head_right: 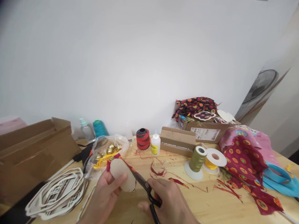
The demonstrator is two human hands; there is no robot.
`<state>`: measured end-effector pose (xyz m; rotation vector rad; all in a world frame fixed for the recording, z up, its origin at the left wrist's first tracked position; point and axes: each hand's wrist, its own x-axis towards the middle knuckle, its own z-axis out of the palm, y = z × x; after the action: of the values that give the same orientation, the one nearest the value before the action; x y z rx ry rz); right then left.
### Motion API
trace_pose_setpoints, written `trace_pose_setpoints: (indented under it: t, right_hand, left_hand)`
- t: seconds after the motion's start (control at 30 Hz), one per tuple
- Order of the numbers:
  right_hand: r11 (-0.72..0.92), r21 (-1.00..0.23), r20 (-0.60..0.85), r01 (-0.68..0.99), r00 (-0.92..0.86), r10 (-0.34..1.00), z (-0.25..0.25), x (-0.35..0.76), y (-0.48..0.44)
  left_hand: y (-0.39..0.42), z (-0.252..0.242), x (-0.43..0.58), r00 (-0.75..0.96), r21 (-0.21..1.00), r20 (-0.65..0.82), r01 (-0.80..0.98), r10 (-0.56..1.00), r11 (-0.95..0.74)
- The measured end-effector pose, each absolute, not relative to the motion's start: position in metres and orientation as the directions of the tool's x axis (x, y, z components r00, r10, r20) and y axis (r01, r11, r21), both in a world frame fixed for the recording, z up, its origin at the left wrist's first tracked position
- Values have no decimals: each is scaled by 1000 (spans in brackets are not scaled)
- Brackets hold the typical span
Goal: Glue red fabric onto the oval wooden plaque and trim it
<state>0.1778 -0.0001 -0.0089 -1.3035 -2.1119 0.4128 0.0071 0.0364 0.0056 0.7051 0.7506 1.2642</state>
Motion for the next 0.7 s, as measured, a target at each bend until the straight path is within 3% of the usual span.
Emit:
trace_pose_setpoints:
  t: [0.17, 0.7]
  right_hand:
    - [444, -638, 294, 629, -335, 895, 1, 177, -1]
    - [425, -638, 258, 642, -342, 904, -7, 178, 1]
  left_hand:
    - [35, 7, 7, 127, 798, -121, -578, 985, 172]
    - [32, 2, 12, 196, 822, -114, -532, 974, 204]
